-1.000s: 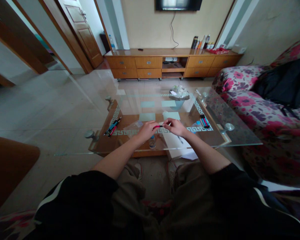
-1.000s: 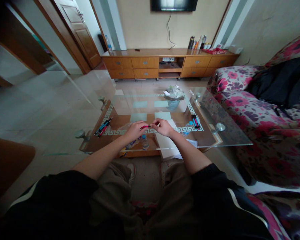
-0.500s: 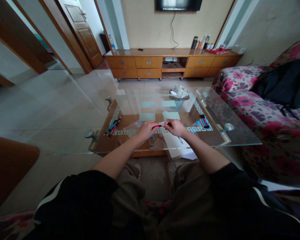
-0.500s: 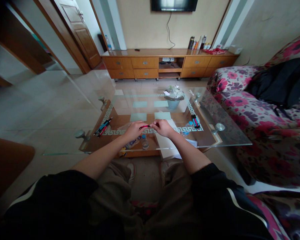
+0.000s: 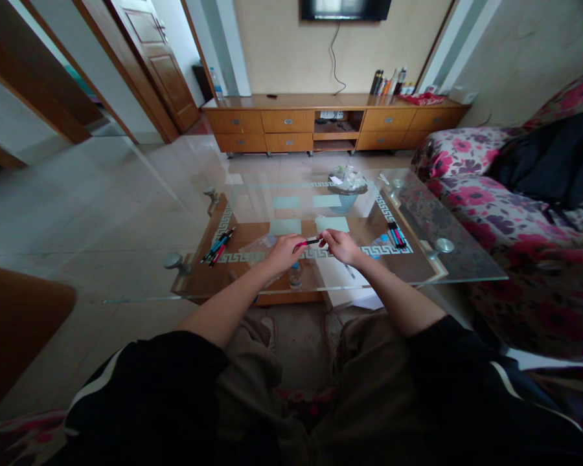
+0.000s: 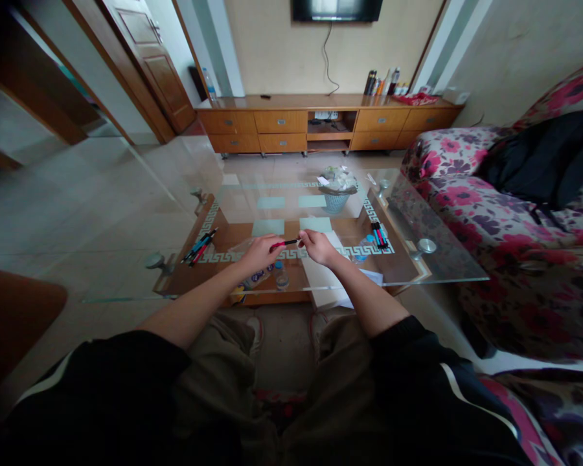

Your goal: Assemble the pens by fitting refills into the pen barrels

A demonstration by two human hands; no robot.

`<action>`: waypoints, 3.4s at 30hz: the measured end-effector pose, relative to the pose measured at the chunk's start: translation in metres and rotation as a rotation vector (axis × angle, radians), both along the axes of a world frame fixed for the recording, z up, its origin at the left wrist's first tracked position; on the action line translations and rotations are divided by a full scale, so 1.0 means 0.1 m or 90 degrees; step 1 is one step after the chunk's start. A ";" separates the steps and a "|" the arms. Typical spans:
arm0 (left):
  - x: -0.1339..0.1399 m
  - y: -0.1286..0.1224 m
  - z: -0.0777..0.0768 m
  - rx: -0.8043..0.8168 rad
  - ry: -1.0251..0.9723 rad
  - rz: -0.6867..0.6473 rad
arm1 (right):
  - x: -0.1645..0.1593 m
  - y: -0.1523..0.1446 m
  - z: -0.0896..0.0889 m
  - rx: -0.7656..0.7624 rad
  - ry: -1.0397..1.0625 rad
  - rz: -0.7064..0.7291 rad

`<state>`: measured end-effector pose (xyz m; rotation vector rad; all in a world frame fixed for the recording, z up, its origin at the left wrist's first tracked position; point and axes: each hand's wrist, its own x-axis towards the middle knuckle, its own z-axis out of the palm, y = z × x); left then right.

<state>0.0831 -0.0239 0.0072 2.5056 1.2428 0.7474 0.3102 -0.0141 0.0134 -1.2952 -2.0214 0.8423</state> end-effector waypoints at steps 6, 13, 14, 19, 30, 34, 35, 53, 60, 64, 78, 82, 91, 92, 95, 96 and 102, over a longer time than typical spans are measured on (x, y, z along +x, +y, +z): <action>-0.01 -0.03 0.00 -0.034 -0.028 0.027 | -0.01 -0.03 0.01 0.018 0.021 0.005; -0.01 -0.07 0.06 -0.032 0.021 0.048 | -0.03 -0.06 0.02 0.040 0.025 0.043; -0.01 -0.07 0.07 -0.027 0.019 0.052 | -0.03 -0.06 0.02 0.040 0.026 0.042; 0.00 -0.07 0.08 -0.009 0.030 0.054 | -0.04 -0.06 0.03 0.046 0.025 0.036; 0.02 -0.08 0.09 -0.010 0.061 0.026 | 0.01 -0.03 0.05 0.092 0.012 0.072; 0.00 -0.10 0.12 -0.008 0.077 0.026 | 0.01 -0.03 0.03 0.096 0.001 0.095; -0.01 -0.11 0.13 -0.011 0.080 0.027 | 0.01 -0.02 0.03 0.095 -0.004 0.097; -0.04 -0.10 0.10 -0.017 0.109 0.044 | 0.21 0.10 -0.24 0.063 -0.280 -0.045; -0.03 -0.09 0.08 -0.024 0.083 0.043 | 0.18 0.13 -0.26 0.077 -0.266 -0.019; -0.03 -0.08 0.06 -0.042 0.075 0.020 | 0.16 0.13 -0.25 0.051 -0.221 -0.019; -0.06 -0.04 0.00 -0.040 0.054 0.006 | 0.00 0.11 -0.24 -0.124 0.237 -0.086; -0.06 -0.03 0.00 -0.040 0.044 -0.001 | 0.00 0.11 -0.23 -0.126 0.228 -0.083; -0.04 -0.04 -0.01 -0.032 0.032 -0.013 | -0.01 0.10 -0.26 -0.114 0.218 -0.037; -0.03 -0.04 -0.01 -0.033 0.027 -0.016 | -0.02 0.09 -0.25 -0.119 0.221 -0.033; -0.03 -0.04 -0.02 -0.039 0.018 -0.021 | -0.03 0.08 -0.24 -0.131 0.237 -0.032; -0.03 -0.04 -0.02 -0.041 0.017 -0.022 | -0.03 0.08 -0.24 -0.136 0.243 -0.032; -0.03 -0.06 0.00 -0.030 0.022 -0.019 | -0.04 0.06 -0.22 -0.176 0.263 -0.026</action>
